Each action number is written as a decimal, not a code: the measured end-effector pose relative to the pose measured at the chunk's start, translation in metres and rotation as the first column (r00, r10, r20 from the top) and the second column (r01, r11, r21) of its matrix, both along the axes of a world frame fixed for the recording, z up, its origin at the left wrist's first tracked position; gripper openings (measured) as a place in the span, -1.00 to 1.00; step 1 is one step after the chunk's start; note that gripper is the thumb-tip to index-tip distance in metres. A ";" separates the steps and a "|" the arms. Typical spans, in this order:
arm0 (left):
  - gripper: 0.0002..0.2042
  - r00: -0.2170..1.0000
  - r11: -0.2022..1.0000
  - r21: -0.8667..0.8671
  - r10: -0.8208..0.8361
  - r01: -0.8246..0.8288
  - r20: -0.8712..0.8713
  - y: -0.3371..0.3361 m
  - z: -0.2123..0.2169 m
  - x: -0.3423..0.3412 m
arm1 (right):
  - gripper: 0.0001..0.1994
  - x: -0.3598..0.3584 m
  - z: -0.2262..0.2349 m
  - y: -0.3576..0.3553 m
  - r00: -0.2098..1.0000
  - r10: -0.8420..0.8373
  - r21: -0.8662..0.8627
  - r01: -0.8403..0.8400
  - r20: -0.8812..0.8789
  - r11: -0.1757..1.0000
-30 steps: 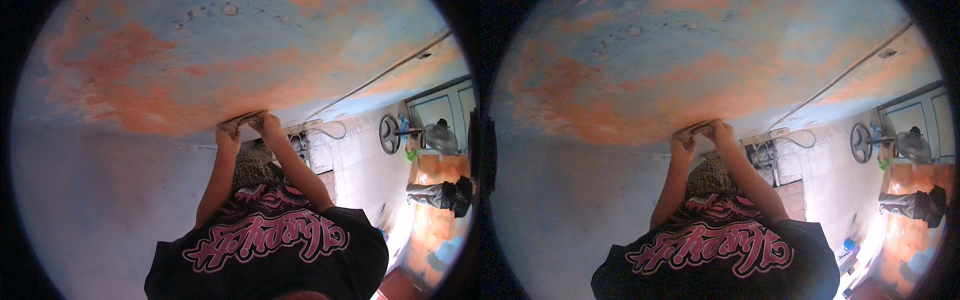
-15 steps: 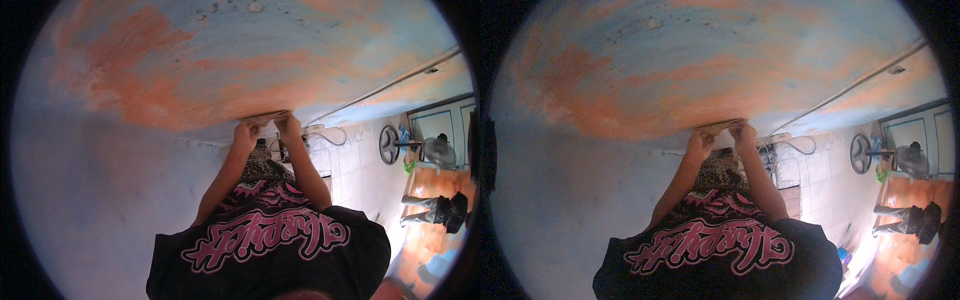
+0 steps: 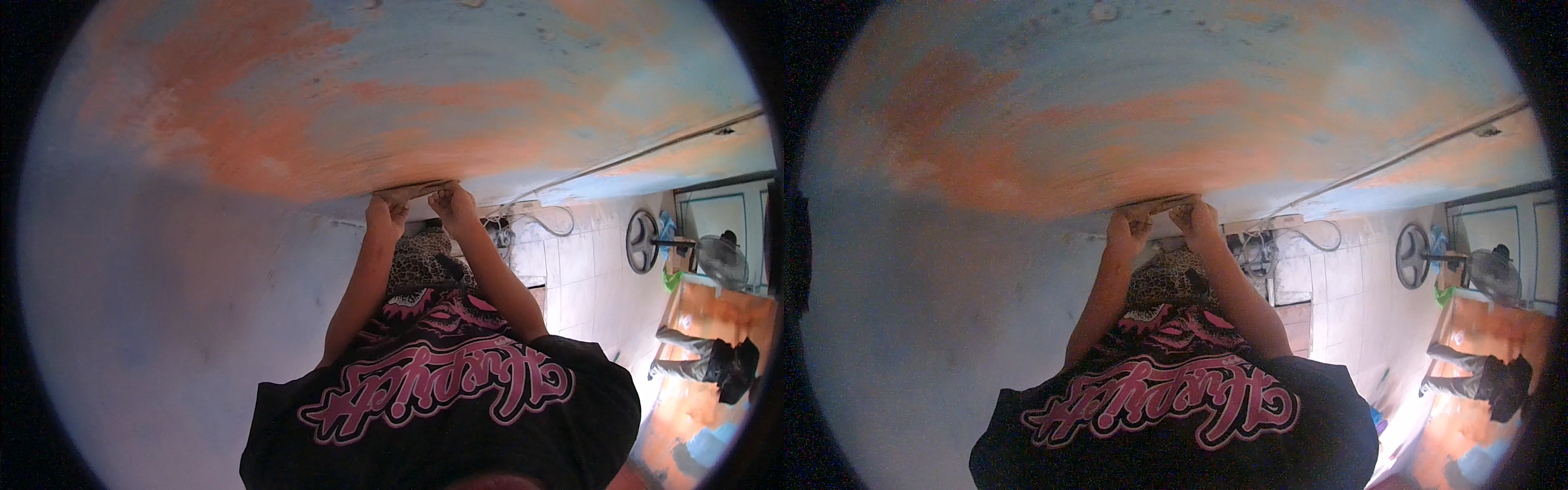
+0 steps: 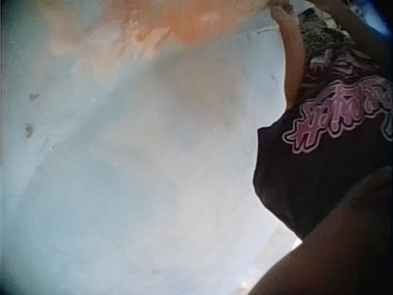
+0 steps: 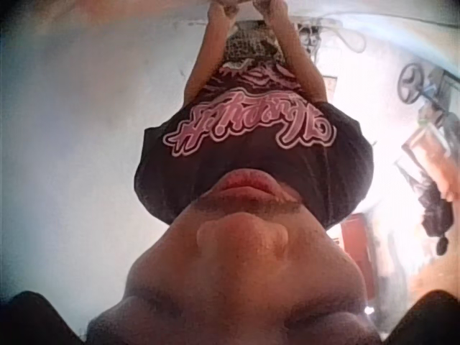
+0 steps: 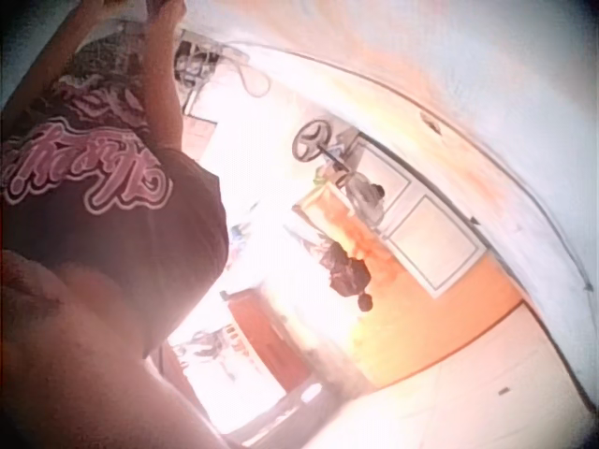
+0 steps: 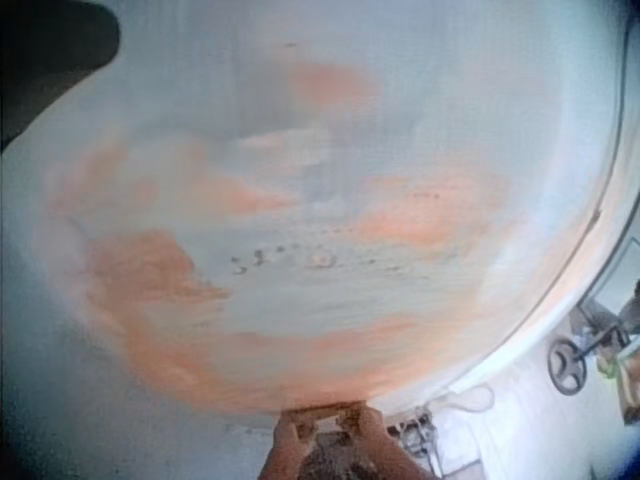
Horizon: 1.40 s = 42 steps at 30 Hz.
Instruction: The person sands a wall surface and its corner using sandpaper by hand.
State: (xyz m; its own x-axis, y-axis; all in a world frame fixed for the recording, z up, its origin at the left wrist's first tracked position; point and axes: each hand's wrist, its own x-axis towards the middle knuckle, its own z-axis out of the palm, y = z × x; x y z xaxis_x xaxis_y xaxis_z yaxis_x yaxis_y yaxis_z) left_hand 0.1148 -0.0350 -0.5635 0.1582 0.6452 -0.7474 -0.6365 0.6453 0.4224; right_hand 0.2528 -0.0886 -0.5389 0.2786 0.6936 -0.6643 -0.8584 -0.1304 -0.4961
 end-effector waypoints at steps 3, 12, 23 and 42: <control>-0.81 0.997 0.989 0.143 -0.032 0.043 -0.075 0.005 0.010 -0.026 | -0.88 -0.029 0.007 0.014 1.000 -0.010 -0.044 0.009 -0.020 0.999; -0.66 0.969 0.935 0.281 0.173 -0.217 0.175 0.046 -0.016 -0.138 | -0.90 -0.124 0.031 0.044 0.961 0.225 0.084 -0.214 -0.163 0.973; -0.73 0.985 0.985 0.161 0.028 -0.056 0.171 0.025 0.012 -0.058 | -0.87 -0.050 0.005 0.015 0.991 0.130 0.177 -0.131 0.015 0.976; -0.82 0.979 0.947 0.302 0.054 -0.112 0.195 0.024 0.003 -0.064 | -0.82 -0.046 0.012 -0.006 0.921 0.339 0.088 -0.360 0.191 0.929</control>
